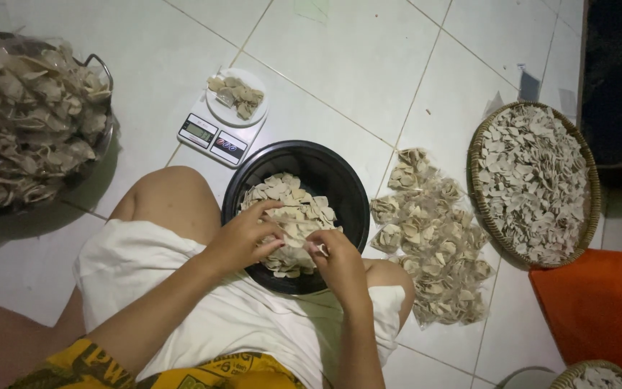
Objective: Weighing and sorting dried crackers into portions using a digital scale
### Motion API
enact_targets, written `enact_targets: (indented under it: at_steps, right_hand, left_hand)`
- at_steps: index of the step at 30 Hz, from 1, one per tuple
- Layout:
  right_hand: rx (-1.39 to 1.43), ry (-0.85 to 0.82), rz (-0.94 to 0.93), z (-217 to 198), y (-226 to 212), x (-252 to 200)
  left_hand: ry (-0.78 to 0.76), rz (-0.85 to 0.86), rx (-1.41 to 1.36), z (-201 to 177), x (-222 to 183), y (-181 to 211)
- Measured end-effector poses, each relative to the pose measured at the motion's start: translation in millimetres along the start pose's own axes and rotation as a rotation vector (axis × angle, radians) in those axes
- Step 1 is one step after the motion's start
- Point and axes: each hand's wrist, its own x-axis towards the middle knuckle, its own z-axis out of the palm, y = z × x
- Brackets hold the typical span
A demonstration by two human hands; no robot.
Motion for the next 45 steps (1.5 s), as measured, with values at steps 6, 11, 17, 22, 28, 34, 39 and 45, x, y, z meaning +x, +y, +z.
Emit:
enact_targets:
  at_steps: [6,11,17,22,28,34,39,45]
  right_hand:
    - [0.028,-0.023,0.031,-7,-2,0]
    - [0.101,-0.028,0.007,0,5,3]
    - [0.127,0.014,-0.022,5,15,10]
    - [0.238,0.022,-0.059,11,33,9]
    - [0.475,0.166,-0.007,-15,40,9]
    - [0.418,0.436,-0.015,-33,70,7]
    - [0.114,0.426,0.227,-10,113,0]
    - [0.552,0.528,0.423,53,152,28]
  left_hand:
    - [0.029,0.048,0.010,-7,4,6]
    - [0.127,0.215,0.098,-3,6,18]
    - [0.098,0.304,0.130,10,-1,13]
    - [0.062,0.238,0.107,1,-7,17]
    - [0.205,0.140,0.137,-3,-1,11]
    - [0.373,0.049,0.126,-6,1,19]
    - [0.411,-0.049,0.227,-2,-3,9]
    - [0.428,-0.063,0.148,-12,3,18]
